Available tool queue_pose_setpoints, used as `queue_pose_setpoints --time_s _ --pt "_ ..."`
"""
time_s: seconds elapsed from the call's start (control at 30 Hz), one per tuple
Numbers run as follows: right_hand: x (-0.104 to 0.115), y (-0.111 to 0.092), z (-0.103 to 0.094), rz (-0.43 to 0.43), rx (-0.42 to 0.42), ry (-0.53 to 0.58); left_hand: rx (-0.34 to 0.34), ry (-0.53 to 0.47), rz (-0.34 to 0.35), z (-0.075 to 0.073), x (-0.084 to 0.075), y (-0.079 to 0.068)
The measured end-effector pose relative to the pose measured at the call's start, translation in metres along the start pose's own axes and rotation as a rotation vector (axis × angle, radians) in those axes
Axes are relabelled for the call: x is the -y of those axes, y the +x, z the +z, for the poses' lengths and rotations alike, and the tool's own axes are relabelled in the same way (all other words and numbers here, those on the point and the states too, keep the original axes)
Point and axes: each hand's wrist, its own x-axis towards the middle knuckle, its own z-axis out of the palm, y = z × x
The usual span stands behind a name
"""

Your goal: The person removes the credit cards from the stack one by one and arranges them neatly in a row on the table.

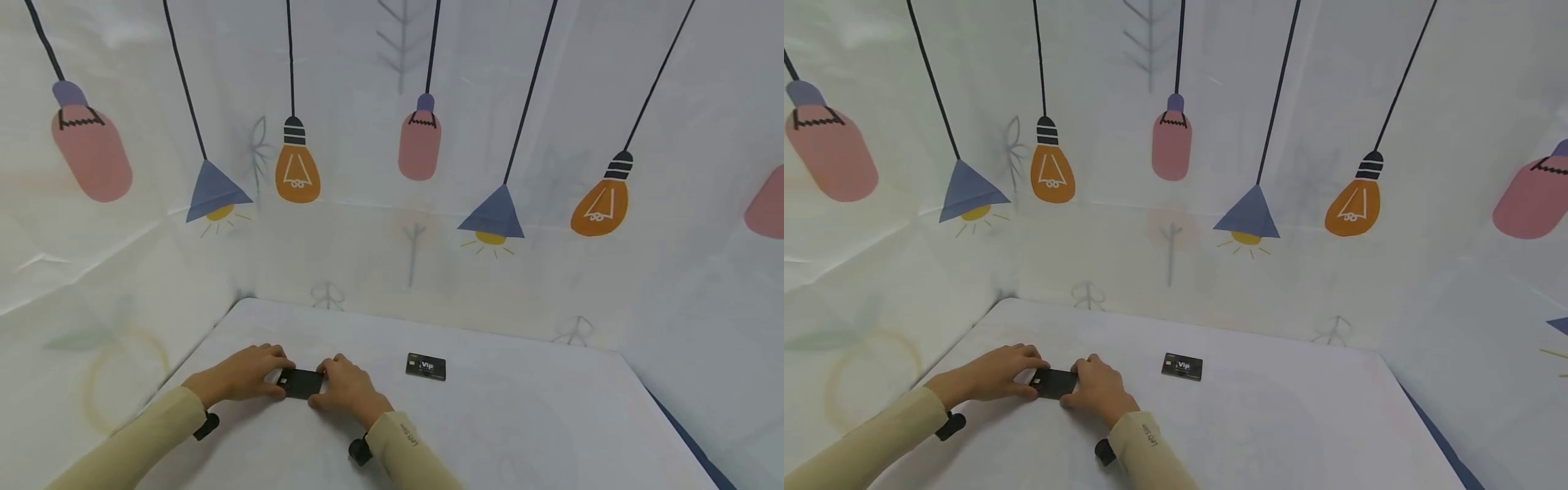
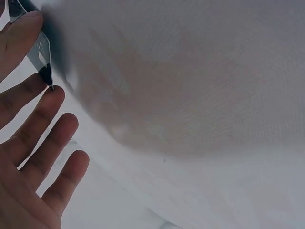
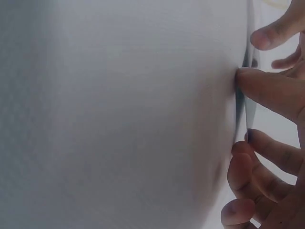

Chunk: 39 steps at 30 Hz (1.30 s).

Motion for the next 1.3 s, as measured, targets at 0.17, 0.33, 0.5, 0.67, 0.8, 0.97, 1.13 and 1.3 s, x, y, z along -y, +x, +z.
queue_pose_setpoints --time_s 0.17,0.33,0.5,0.67,0.8,0.97,1.13,1.3 --pt "0.003 -0.003 -0.001 0.033 0.005 0.000 0.034 -0.040 -0.010 0.000 -0.003 0.003" --pt "0.006 -0.004 0.000 0.063 0.022 -0.014 0.071 -0.086 -0.044 -0.002 -0.005 0.006" --pt "0.009 -0.005 0.001 0.080 0.027 -0.043 0.108 -0.106 -0.068 -0.003 -0.005 0.010" --pt "0.009 -0.005 -0.001 0.076 0.016 -0.039 0.119 -0.120 -0.088 -0.005 -0.007 0.013" --pt "0.008 -0.005 -0.001 0.066 0.011 -0.042 0.117 -0.122 -0.088 -0.007 -0.007 0.013" --pt "0.010 -0.004 -0.003 0.043 0.006 -0.048 0.105 -0.094 -0.067 -0.009 -0.005 0.014" --pt "0.006 -0.003 -0.004 0.036 0.003 -0.029 0.108 -0.122 -0.117 -0.009 -0.008 0.017" --pt "-0.007 -0.005 -0.006 0.009 -0.022 -0.012 0.053 -0.119 -0.145 -0.002 -0.014 0.025"
